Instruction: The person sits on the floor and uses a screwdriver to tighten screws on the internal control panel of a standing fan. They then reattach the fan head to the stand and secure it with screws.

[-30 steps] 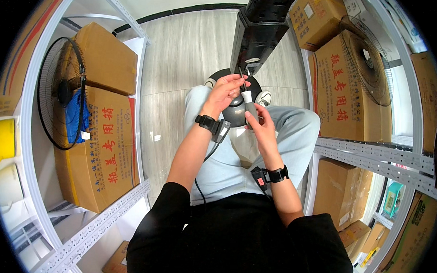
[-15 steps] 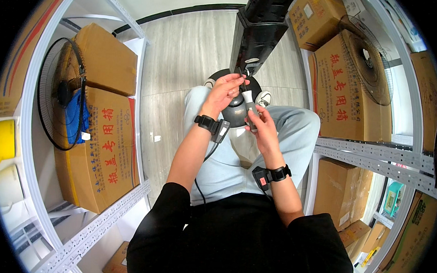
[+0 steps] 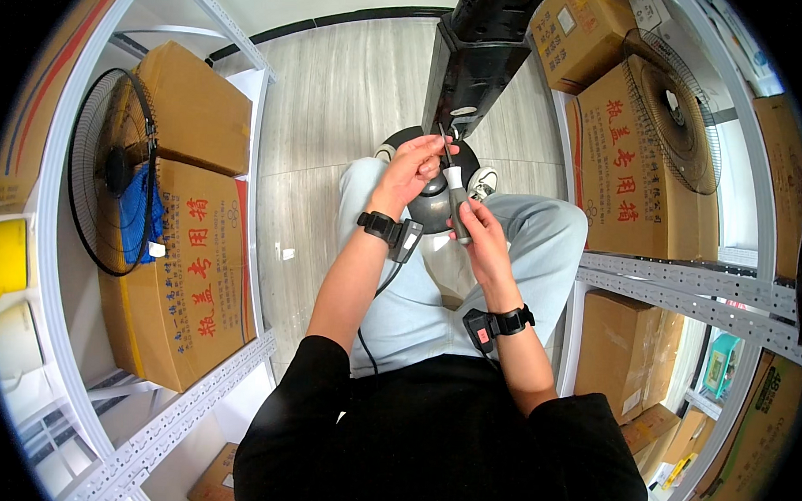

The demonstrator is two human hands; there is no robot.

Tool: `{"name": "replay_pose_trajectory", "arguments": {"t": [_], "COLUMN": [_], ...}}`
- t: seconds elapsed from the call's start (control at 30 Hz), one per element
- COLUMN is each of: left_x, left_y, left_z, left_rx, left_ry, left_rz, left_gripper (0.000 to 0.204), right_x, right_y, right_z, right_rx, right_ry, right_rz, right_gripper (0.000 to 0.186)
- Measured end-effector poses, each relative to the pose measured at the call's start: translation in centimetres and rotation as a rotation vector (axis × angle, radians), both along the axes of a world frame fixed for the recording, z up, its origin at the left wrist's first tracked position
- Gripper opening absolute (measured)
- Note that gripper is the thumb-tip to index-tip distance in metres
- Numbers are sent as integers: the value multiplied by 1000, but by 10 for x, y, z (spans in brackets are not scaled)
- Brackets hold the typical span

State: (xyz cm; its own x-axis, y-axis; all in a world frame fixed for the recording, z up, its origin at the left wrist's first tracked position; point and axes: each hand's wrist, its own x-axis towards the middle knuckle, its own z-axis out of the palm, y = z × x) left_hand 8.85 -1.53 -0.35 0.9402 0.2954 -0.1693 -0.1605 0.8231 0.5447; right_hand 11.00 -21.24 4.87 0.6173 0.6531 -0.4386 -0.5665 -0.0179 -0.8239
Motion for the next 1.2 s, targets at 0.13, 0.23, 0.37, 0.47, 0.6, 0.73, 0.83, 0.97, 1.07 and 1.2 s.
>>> {"name": "replay_pose_trajectory", "arguments": {"t": [0.13, 0.23, 0.37, 0.47, 0.6, 0.73, 0.83, 0.97, 1.07, 1.2], "left_x": [2, 1, 3, 2, 2, -1, -1, 1, 1, 3], "left_y": [2, 5, 4, 5, 3, 3, 4, 3, 2, -1], "left_z": [-3, -13, -18, -22, -19, -17, -17, -16, -16, -16], "left_rx": [-61, -145, -120, -109, -146, -117, -119, -121, -115, -125], "left_ry": [8, 21, 139, 155, 118, 100, 107, 143, 146, 148], "left_rz": [26, 8, 83, 119, 113, 84, 52, 44, 42, 50], "left_gripper": [20, 20, 23, 22, 17, 13, 14, 19, 22, 24], "right_x": [0, -2, 0, -3, -7, -6, -4, -2, -1, -1], "right_y": [-1, 2, 4, 1, -15, -33, -38, -40, -40, -40], "right_z": [0, 5, 13, 15, 7, -8, -12, -11, -12, -13], "right_rx": [24, -34, -64, -81, -89, -185, -235, -254, -261, -275], "right_ry": [50, -14, -129, -191, -244, -342, -379, -414, -440, -435], "right_rz": [-9, -22, 70, 43, 37, 45, 52, 62, 52, 58], "right_gripper": [40, 39, 42, 40, 37, 38, 39, 39, 38, 38]}}
